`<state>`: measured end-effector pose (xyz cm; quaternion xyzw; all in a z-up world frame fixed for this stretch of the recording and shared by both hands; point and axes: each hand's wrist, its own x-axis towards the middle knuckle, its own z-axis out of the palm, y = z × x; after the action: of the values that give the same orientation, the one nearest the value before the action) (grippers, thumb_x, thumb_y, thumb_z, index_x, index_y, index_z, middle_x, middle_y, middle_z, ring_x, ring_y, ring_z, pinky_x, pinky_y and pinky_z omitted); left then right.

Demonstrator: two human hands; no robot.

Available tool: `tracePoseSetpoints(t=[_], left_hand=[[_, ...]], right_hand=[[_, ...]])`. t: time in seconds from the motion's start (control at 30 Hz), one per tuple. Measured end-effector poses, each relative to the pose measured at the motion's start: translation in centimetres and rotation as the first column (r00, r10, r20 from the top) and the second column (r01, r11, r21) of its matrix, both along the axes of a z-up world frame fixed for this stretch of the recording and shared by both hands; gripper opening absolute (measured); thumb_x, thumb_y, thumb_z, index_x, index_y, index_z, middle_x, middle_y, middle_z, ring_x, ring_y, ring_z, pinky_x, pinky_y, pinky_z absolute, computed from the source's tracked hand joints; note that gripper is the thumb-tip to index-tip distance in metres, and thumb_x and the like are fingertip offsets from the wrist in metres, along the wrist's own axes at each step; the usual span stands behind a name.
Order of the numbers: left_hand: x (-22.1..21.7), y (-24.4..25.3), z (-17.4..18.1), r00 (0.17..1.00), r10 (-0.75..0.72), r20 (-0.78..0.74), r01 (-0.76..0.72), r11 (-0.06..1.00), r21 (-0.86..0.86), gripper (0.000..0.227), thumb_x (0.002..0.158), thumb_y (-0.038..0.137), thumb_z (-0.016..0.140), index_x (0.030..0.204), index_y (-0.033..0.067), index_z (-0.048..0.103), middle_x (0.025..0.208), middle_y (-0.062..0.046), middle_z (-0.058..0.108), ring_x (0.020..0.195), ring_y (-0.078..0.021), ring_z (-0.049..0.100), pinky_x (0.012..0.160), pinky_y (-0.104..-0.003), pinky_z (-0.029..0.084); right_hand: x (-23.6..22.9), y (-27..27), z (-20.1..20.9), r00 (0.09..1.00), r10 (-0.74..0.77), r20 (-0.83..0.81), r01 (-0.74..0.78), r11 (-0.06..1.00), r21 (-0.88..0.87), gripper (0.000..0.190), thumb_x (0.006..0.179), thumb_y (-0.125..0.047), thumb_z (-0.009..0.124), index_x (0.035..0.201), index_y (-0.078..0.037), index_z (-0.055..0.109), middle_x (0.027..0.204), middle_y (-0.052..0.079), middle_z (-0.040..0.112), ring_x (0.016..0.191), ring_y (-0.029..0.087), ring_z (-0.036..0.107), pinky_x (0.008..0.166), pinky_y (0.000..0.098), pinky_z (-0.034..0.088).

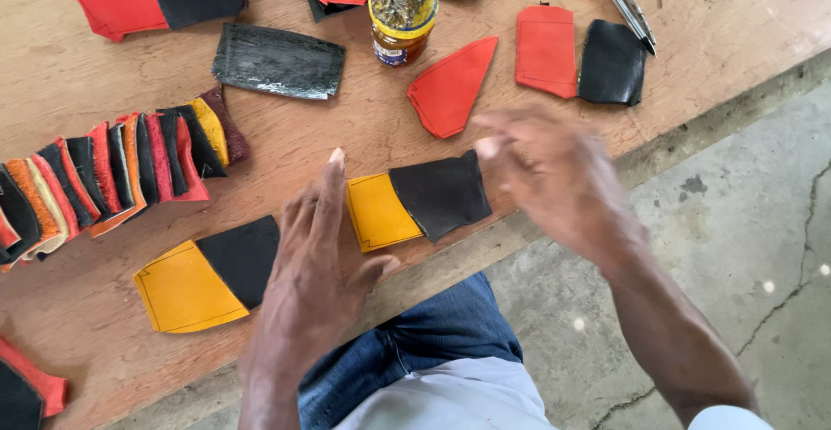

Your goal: The person picks up, aligns, and pairs various cut leather pieces in red, black, and yellow on a wooden workbench.

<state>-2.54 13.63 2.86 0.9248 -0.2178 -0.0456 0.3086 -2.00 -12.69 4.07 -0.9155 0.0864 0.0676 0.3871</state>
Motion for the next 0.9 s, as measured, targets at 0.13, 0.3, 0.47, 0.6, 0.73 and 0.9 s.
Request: tracePoseSetpoints(t=[0.13, 0.3, 0.47, 0.6, 0.73, 0.9], left_hand=[[-1.7, 3.1, 1.2, 0.991, 0.134, 0.021, -0.129, 0.979, -0.160, 0.083, 0.082, 0.032, 0.078, 0.153, 0.0096, 0.042, 0.158, -0.018, 0.046, 0.145, -0.0329, 0.044, 0.108, -0.044, 0.050], [-1.9, 8.5, 2.0, 0.898, 0.417, 0.139, -0.366, 0.885, -0.288, 0.036, 0.104, 0.018, 0.069, 0.138, 0.0080, 0.063, 0.138, -0.011, 0.067, 0.129, -0.0238, 0.066, 0.109, -0.038, 0.056], [-2.3, 12.4, 1.4, 0.879, 0.436, 0.190, -0.414, 0.898, -0.147, 0.038, 0.097, 0.001, 0.068, 0.135, 0.0026, 0.065, 0.130, -0.015, 0.068, 0.121, -0.0296, 0.067, 0.102, -0.040, 0.052], [-2.2, 13.5, 1.2, 0.892, 0.396, 0.218, -0.414, 0.909, 0.040, 0.043, 0.092, 0.004, 0.074, 0.134, 0.0012, 0.065, 0.133, -0.018, 0.065, 0.124, -0.0368, 0.059, 0.103, -0.044, 0.046], [-1.7, 13.5, 1.3, 0.912, 0.373, 0.169, -0.383, 0.923, 0.026, 0.057, 0.079, 0.011, 0.083, 0.131, 0.0001, 0.063, 0.132, -0.018, 0.060, 0.123, -0.0369, 0.052, 0.105, -0.046, 0.041], [-1.1, 13.9, 0.8, 0.920, 0.379, 0.097, -0.379, 0.925, -0.022, 0.054, 0.066, 0.009, 0.090, 0.115, 0.0018, 0.069, 0.120, -0.015, 0.062, 0.115, -0.0353, 0.054, 0.101, -0.045, 0.043]], right_hand=[[-1.8, -4.1, -1.5, 0.981, -0.090, 0.175, 0.065, 0.988, 0.143, 0.025, 0.102, -0.016, 0.062, 0.123, -0.007, 0.071, 0.106, 0.005, 0.074, 0.075, 0.011, 0.071, 0.055, 0.0246, 0.059], [-1.6, -5.9, -6.7, 0.935, -0.266, 0.236, 0.168, 0.915, 0.366, 0.016, 0.104, -0.012, 0.067, 0.115, -0.003, 0.072, 0.088, 0.004, 0.072, 0.065, 0.010, 0.065, 0.051, 0.0263, 0.054], [-3.1, -2.1, -4.6, 0.856, -0.101, 0.507, -0.007, 0.978, 0.207, 0.013, 0.112, -0.011, 0.072, 0.119, 0.000, 0.070, 0.106, 0.005, 0.066, 0.095, 0.008, 0.064, 0.080, 0.0222, 0.057], [-3.2, 5.3, -1.6, 0.909, 0.236, 0.344, -0.235, 0.971, -0.046, 0.029, 0.092, -0.017, 0.076, 0.120, -0.009, 0.073, 0.107, 0.011, 0.068, 0.087, 0.017, 0.067, 0.073, 0.0299, 0.058], [-0.9, 13.7, -1.1, 0.757, 0.579, 0.304, -0.550, 0.815, -0.183, 0.054, 0.091, -0.035, 0.075, 0.134, -0.005, 0.059, 0.126, 0.017, 0.059, 0.121, 0.034, 0.054, 0.106, 0.0499, 0.044], [0.3, 20.4, -1.8, 0.720, 0.561, 0.407, -0.490, 0.827, -0.273, 0.071, 0.073, -0.032, 0.084, 0.128, 0.003, 0.054, 0.131, 0.025, 0.051, 0.122, 0.046, 0.045, 0.106, 0.0568, 0.036]])
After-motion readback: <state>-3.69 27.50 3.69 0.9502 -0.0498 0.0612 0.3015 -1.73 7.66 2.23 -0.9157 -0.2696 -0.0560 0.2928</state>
